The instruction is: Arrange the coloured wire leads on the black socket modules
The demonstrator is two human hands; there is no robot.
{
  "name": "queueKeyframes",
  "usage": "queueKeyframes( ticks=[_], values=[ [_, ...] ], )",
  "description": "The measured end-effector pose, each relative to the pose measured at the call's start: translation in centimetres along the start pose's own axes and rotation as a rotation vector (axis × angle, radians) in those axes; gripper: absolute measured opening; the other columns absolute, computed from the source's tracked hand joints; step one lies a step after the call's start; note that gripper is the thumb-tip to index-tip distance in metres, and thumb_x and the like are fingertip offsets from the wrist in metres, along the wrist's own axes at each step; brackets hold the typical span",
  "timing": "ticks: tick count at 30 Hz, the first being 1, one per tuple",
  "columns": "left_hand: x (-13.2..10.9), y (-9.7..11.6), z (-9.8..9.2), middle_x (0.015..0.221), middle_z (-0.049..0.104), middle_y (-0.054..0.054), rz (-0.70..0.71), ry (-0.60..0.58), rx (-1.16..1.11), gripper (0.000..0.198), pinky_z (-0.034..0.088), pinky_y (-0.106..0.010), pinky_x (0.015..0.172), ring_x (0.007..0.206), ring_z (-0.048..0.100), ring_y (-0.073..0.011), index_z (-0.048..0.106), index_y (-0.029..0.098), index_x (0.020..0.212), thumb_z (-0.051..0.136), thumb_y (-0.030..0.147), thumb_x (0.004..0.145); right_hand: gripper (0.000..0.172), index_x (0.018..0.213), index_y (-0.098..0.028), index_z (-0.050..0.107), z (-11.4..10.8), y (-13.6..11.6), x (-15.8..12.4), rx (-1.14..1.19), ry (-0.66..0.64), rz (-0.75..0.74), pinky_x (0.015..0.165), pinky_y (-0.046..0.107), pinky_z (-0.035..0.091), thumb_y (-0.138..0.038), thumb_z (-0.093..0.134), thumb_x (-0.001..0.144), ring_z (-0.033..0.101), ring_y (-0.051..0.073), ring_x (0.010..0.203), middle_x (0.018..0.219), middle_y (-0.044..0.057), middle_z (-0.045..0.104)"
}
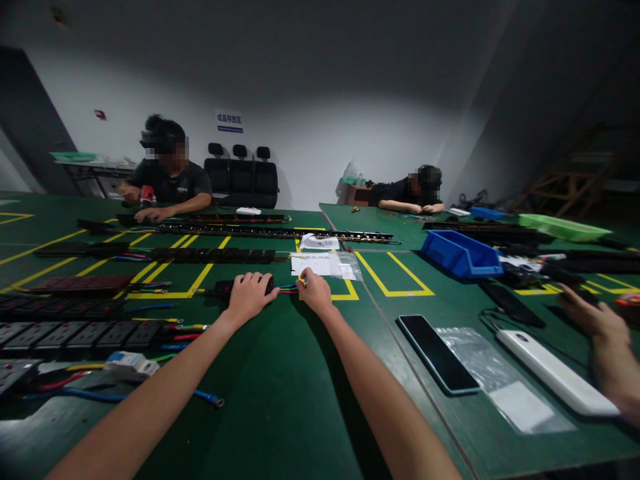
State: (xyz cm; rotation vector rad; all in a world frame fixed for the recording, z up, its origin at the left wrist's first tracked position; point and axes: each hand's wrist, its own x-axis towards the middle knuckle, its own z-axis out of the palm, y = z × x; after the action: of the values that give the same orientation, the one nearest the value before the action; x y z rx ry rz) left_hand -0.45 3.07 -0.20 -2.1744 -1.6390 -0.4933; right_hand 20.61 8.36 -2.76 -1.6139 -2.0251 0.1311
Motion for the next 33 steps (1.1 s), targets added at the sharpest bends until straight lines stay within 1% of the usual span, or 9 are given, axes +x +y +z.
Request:
queueKeyframes(
  ticks=[4,9,11,17,21,26,29,33],
  values=[
    [-0.02,0.01,0.11,0.111,0.067,-0.016,-0.003,0.005,-0.009,0.054,0.036,-0.046,0.088,0.103,0.057,-0.0326,0.064,0.017,0.123,0.037,0.057,0.098,0.015,0.108,-0.024,0.055,-0.05,-0.24,-0.13,-0.024,0.018,-0.034,0.062,0.025,0.028,-0.035,0.054,0.097,0.061,0.018,0.08,0.091,0.004,0.07],
    [-0.08,0.01,0.12,0.111,0.068,-0.016,-0.007,0.005,-0.003,0.055,0.036,-0.046,0.088,0.103,0.057,-0.033,0.064,0.017,0.122,0.035,0.058,0.099,0.019,0.105,-0.023,0.055,-0.15,0.03,0.01,0.044,0.033,0.015,0.061,0.025,0.029,-0.04,0.046,0.1,0.061,0.017,0.072,0.081,0.002,0.068],
    [-0.06,-0.01,0.1,0.111,0.068,-0.016,-0.009,0.0,-0.015,0.055,0.036,-0.046,0.088,0.104,0.057,-0.0331,0.064,0.018,0.123,0.035,0.058,0.099,0.019,0.104,-0.023,0.055,-0.18,0.06,0.06,0.061,0.034,0.023,0.061,0.025,0.03,-0.04,0.045,0.101,0.061,0.017,0.071,0.081,0.001,0.068],
    [-0.04,-0.02,0.17,0.112,0.067,-0.016,-0.021,-0.014,-0.047,0.053,0.036,-0.046,0.09,0.106,0.057,-0.0336,0.064,0.019,0.124,0.039,0.058,0.098,0.016,0.107,-0.024,0.057,-0.09,-0.12,-0.04,0.001,0.016,0.025,0.062,0.025,0.029,-0.037,0.051,0.099,0.063,0.018,0.079,0.086,0.002,0.069],
    [-0.14,0.06,0.29,0.11,0.067,-0.016,-0.017,0.005,-0.017,0.053,0.035,-0.046,0.089,0.104,0.057,-0.033,0.064,0.019,0.123,0.039,0.058,0.098,0.019,0.106,-0.023,0.058,-0.08,-0.1,-0.03,0.0,0.009,0.052,0.062,0.026,0.03,-0.039,0.05,0.1,0.064,0.018,0.079,0.087,0.004,0.07],
    [-0.17,0.06,0.26,0.111,0.067,-0.016,-0.017,0.003,-0.003,0.053,0.035,-0.045,0.088,0.104,0.057,-0.0328,0.063,0.018,0.123,0.038,0.058,0.098,0.024,0.105,-0.023,0.057,-0.18,-0.03,0.07,0.064,0.062,0.074,0.062,0.025,0.03,-0.042,0.043,0.102,0.062,0.017,0.074,0.081,0.001,0.069],
    [-0.13,0.03,0.17,0.111,0.067,-0.016,-0.013,-0.003,-0.002,0.053,0.035,-0.044,0.088,0.104,0.057,-0.0323,0.063,0.018,0.122,0.038,0.058,0.098,0.019,0.105,-0.023,0.057,-0.08,0.1,0.1,0.039,0.032,0.102,0.06,0.025,0.029,-0.04,0.05,0.099,0.062,0.017,0.075,0.083,0.002,0.069],
    [-0.08,0.04,0.1,0.111,0.067,-0.016,-0.012,-0.006,-0.001,0.053,0.036,-0.044,0.087,0.104,0.057,-0.0318,0.063,0.018,0.122,0.038,0.059,0.098,0.019,0.107,-0.023,0.057,0.17,0.32,0.14,0.009,-0.011,0.126,0.061,0.026,0.029,-0.039,0.054,0.097,0.062,0.018,0.078,0.087,0.003,0.07]
  ],
)
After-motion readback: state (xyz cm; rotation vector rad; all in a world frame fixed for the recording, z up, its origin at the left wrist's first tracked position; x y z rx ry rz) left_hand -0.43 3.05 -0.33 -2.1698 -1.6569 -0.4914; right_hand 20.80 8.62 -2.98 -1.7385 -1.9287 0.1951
